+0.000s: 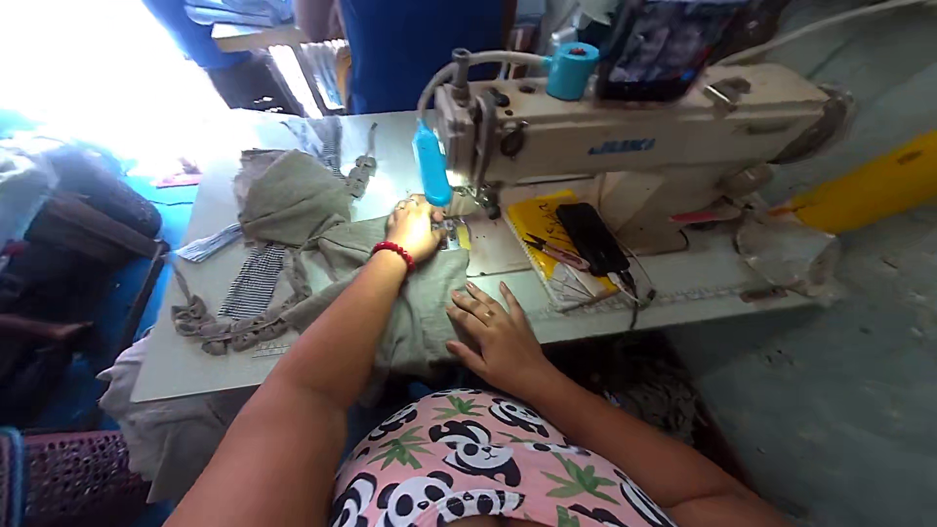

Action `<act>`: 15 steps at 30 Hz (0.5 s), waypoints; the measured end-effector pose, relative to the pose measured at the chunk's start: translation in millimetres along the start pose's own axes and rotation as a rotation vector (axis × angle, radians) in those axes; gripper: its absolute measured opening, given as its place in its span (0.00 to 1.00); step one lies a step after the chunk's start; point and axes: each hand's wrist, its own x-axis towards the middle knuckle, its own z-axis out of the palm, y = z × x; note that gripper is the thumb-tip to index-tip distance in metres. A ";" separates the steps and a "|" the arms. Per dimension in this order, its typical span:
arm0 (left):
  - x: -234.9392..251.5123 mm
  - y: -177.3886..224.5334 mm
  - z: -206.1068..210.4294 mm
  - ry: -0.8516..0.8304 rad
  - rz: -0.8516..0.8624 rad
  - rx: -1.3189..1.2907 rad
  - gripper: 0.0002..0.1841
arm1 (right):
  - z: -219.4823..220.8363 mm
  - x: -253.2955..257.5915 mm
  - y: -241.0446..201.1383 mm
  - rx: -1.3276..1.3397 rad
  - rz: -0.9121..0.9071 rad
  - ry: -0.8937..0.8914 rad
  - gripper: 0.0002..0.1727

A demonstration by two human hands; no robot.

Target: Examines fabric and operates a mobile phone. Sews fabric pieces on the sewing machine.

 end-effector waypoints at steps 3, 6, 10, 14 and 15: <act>0.4 -5.4 -5.7 -0.016 0.005 0.041 0.29 | 3.6 1.6 0.6 -0.017 -0.030 0.059 0.33; -2.8 -13.8 4.3 0.096 0.084 0.018 0.17 | 6.0 1.9 0.2 -0.069 -0.065 0.098 0.33; -15.7 -6.4 11.0 0.116 0.169 0.130 0.17 | 8.2 0.0 0.4 -0.103 -0.091 0.134 0.33; -24.8 -8.6 18.4 0.191 0.219 0.139 0.15 | 9.1 0.3 -0.8 -0.089 -0.078 0.155 0.32; -26.5 -9.5 16.5 0.170 0.201 0.121 0.17 | 8.2 1.5 -1.6 -0.082 -0.077 0.150 0.32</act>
